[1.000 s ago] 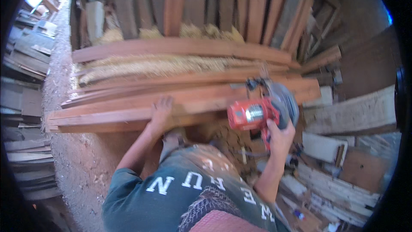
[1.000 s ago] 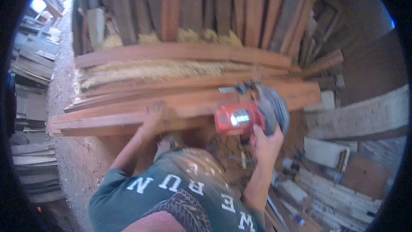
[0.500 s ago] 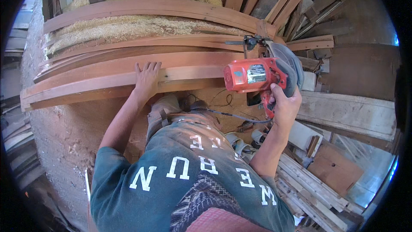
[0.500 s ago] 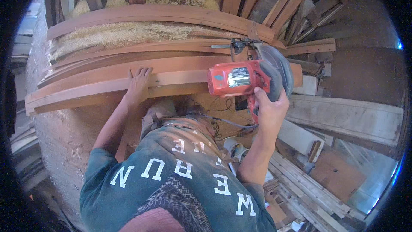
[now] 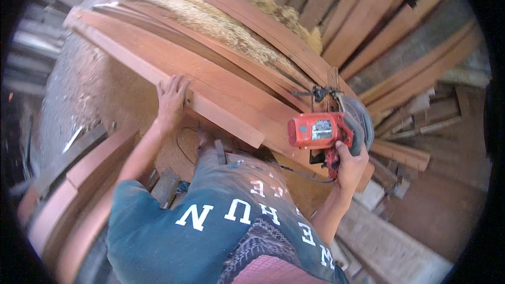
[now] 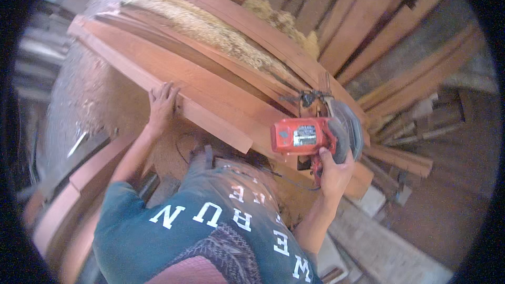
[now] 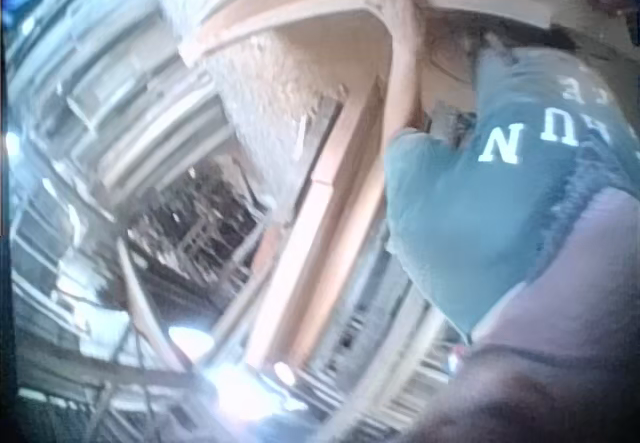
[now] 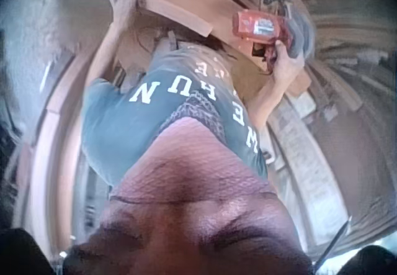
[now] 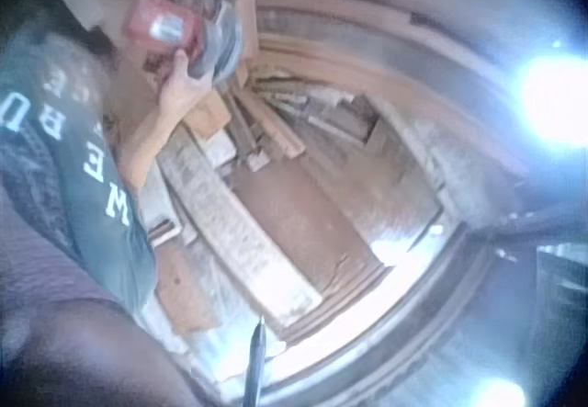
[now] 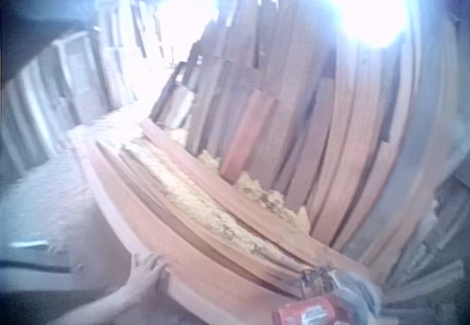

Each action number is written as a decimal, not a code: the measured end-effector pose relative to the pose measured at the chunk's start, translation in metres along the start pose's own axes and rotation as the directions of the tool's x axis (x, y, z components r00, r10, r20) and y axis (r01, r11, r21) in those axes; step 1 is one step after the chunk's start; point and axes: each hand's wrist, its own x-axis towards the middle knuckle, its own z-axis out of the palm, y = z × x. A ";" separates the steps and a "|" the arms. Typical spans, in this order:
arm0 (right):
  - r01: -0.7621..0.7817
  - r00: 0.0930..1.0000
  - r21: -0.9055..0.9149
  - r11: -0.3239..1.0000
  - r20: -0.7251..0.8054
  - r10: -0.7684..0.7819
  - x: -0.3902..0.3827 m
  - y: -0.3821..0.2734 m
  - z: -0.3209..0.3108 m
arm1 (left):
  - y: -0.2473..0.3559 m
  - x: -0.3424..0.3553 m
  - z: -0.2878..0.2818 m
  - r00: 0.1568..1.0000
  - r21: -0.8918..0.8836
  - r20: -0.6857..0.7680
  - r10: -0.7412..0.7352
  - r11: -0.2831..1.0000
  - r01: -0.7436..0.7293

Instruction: The person uses a circular saw to cut wooden boards and then moves the boards to rearrange them on a stack.

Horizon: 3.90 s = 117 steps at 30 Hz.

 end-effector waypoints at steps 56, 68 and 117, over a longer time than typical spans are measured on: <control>0.239 0.651 -0.168 0.957 0.759 -0.029 0.132 0.025 -0.022 | 0.274 -0.174 0.058 0.234 -0.610 0.764 -0.602 -0.554 0.567; 0.205 0.656 -0.220 0.954 0.754 0.033 0.110 0.015 -0.022 | 0.184 -0.299 -0.111 -0.086 0.022 0.369 -0.925 -0.084 0.996; 0.280 0.684 -0.218 0.935 0.729 -0.035 -0.044 -0.188 0.480 | -0.438 -0.248 -0.015 0.371 0.192 0.275 -0.887 0.429 0.883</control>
